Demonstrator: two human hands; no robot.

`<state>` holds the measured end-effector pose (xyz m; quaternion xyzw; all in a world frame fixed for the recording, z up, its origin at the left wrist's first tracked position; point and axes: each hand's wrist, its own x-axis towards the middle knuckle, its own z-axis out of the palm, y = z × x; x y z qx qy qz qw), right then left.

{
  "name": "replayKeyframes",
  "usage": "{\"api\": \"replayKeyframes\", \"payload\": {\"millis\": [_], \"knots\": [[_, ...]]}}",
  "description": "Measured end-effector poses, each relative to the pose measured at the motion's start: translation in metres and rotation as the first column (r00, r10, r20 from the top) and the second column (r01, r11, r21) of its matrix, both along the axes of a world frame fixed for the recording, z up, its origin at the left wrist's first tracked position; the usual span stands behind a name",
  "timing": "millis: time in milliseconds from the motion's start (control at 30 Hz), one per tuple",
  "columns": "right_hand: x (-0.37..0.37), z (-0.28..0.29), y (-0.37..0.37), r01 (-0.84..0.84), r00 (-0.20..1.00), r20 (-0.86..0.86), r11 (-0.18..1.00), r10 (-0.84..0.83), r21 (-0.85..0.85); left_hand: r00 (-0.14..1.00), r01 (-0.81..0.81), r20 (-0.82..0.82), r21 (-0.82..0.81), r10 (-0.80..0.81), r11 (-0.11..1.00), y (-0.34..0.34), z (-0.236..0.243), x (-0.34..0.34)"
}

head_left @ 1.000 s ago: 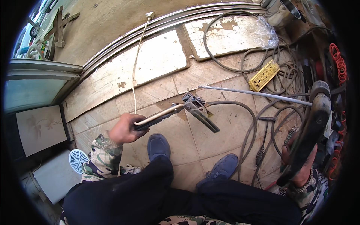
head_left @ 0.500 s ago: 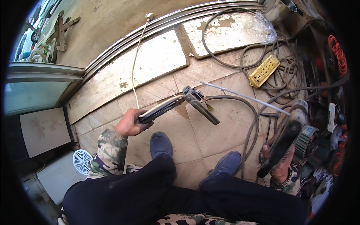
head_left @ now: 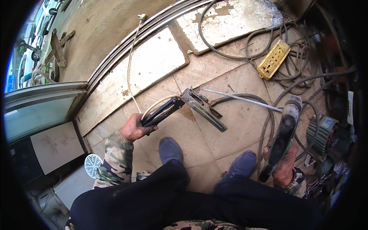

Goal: The person welds a metal piece using a welding torch and a grounding clamp, then repeatedly strikes the weld with a hammer to remove slag. The person also uses a chipping hammer to clean the weld area.

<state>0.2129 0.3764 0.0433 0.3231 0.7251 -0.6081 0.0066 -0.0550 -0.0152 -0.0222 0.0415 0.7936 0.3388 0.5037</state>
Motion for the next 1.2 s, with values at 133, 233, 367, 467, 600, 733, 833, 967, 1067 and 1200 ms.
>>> {"api": "replayKeyframes", "payload": {"millis": [133,233,367,467,600,733,833,967,1067,1200], "knots": [[0.023,-0.029,-0.003,0.062,0.998,0.04,0.985,-0.056,-0.163,1.0,-0.007,0.004,-0.015,0.007,1.0,0.0,-0.002,0.001],[0.017,-0.027,-0.015,0.303,0.953,0.155,0.834,-0.26,-0.461,0.998,0.016,-0.065,-0.014,-0.017,1.0,0.001,0.002,0.006],[0.017,-0.03,-0.02,0.313,0.949,0.114,0.832,-0.294,-0.458,0.975,0.087,-0.198,-0.098,-0.105,0.991,0.001,0.021,0.018],[0.035,-0.036,-0.017,0.33,0.944,0.169,0.813,-0.283,-0.479,0.89,0.162,-0.418,-0.086,-0.183,0.983,-0.001,0.026,0.036],[0.045,-0.043,-0.014,0.3,0.954,0.142,0.802,-0.265,-0.517,0.73,0.225,-0.643,-0.093,-0.231,0.97,0.001,0.029,0.062],[0.045,-0.046,-0.013,0.277,0.96,0.132,0.8,-0.245,-0.532,0.706,0.169,-0.674,-0.135,-0.215,0.976,0.0,0.036,0.088],[0.047,-0.044,-0.013,0.289,0.957,0.147,0.803,-0.249,-0.522,0.655,0.159,-0.716,-0.183,-0.243,0.97,0.0,0.032,0.105],[0.05,-0.031,-0.003,0.217,0.974,0.164,0.862,-0.158,-0.459,0.619,0.098,-0.755,-0.197,-0.215,0.976,0.011,0.025,0.115],[0.063,-0.033,0.0,0.148,0.988,0.087,0.936,-0.127,-0.319,0.594,0.12,-0.779,-0.161,-0.201,0.98,0.004,0.017,0.118],[0.066,-0.029,0.005,0.108,0.992,0.08,0.975,-0.094,-0.195,0.6,0.121,-0.773,-0.164,-0.204,0.979,0.002,0.017,0.118]]}}
